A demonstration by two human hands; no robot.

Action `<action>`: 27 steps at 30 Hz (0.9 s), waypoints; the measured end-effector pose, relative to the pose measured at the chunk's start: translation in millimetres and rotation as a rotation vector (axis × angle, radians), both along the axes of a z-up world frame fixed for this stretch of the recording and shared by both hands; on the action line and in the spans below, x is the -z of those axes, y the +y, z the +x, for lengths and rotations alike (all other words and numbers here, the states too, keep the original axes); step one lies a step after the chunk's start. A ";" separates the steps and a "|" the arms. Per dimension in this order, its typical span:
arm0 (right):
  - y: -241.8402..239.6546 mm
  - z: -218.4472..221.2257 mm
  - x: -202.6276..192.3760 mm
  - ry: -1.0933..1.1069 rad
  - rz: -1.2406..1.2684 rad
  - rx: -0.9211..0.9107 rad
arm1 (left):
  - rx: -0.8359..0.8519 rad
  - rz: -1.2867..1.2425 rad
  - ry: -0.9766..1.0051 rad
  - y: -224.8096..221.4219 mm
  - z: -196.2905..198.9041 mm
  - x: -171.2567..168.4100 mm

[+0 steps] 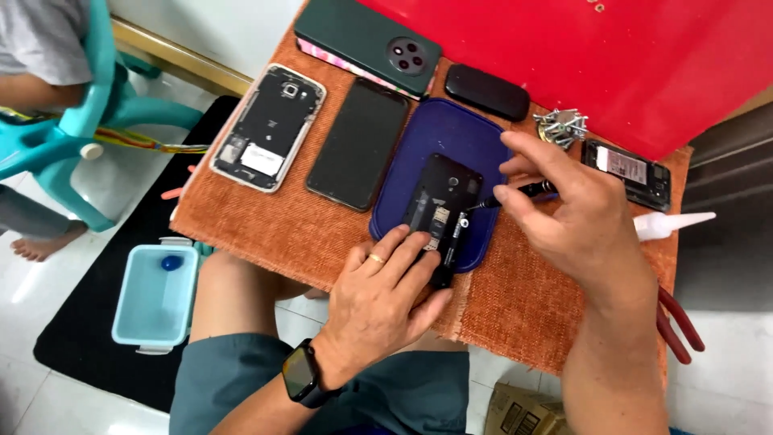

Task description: Inspecting and assembling components of multiple mobile phones on a repair bench using small tools.

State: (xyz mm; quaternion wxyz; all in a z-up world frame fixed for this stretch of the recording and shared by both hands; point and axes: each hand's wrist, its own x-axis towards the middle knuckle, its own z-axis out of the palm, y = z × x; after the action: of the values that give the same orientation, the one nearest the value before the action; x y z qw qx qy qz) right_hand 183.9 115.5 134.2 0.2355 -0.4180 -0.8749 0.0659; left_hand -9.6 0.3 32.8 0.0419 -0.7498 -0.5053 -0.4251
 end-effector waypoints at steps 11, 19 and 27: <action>-5.7 -4.9 -5.5 -0.025 -0.173 -0.065 | -0.024 0.013 0.018 -1.7 -0.1 4.6; -1.9 -13.7 -5.5 0.138 -0.192 -0.014 | -0.014 0.024 -0.002 -1.6 -0.1 5.3; -12.9 -17.6 -3.8 0.108 -0.189 -0.038 | -0.009 -0.004 0.001 -3.1 0.2 5.6</action>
State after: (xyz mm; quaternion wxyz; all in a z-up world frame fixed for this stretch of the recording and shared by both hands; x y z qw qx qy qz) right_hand 166.4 102.6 138.0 0.2407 -0.4173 -0.8586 0.1752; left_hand -9.5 -2.8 27.2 0.0424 -0.7479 -0.5093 -0.4235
